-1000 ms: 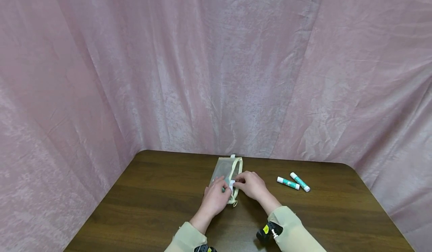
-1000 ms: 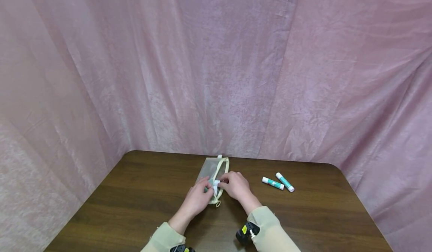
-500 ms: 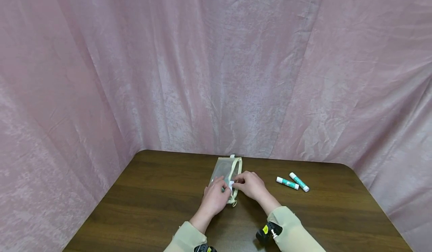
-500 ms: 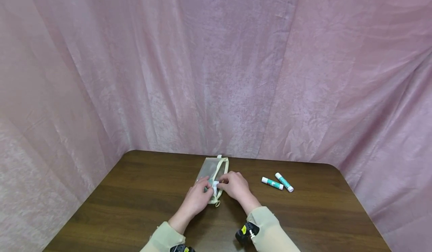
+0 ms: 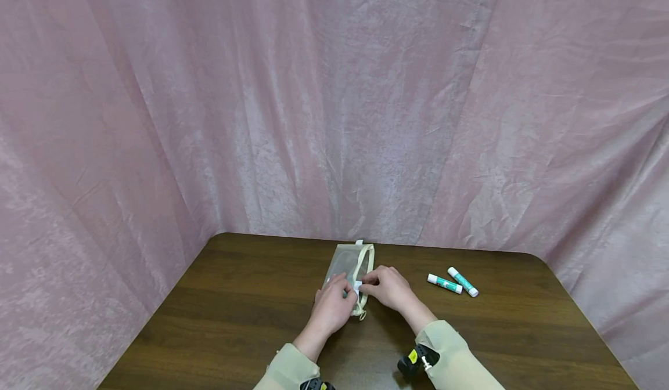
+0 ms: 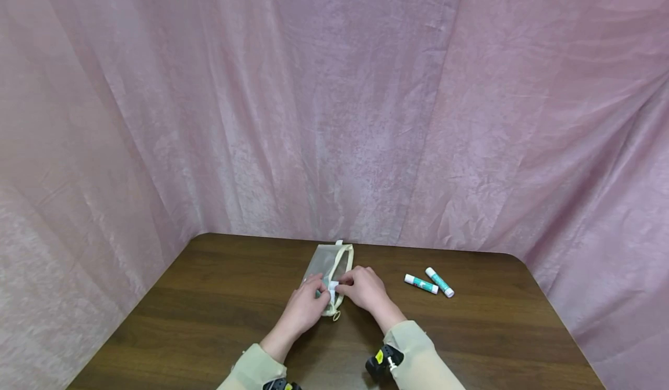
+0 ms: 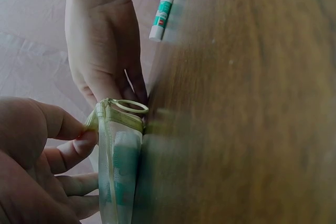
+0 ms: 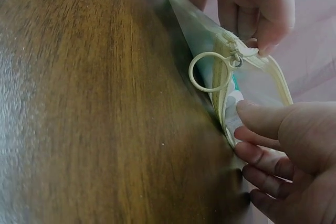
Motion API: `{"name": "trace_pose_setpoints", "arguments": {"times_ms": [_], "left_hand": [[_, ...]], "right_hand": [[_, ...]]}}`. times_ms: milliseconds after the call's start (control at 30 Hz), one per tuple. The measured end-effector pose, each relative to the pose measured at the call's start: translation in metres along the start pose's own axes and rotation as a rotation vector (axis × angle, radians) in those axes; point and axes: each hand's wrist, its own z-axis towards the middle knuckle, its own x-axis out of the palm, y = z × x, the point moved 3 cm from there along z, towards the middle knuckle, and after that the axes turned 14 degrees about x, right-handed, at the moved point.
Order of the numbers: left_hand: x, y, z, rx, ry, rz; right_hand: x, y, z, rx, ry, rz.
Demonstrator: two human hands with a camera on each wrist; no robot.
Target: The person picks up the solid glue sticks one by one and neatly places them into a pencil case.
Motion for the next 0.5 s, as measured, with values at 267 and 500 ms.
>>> {"name": "trace_pose_setpoints", "arguments": {"times_ms": [267,500], "left_hand": [[0.0,0.0,0.0,-0.003,0.001,-0.009],[-0.002,-0.003,0.0,-0.004,-0.01,-0.017]], "right_hand": [[-0.006,-0.004,-0.007,-0.011,-0.026,0.06],[-0.014,-0.011,-0.015,0.017,-0.034,0.12]]}}
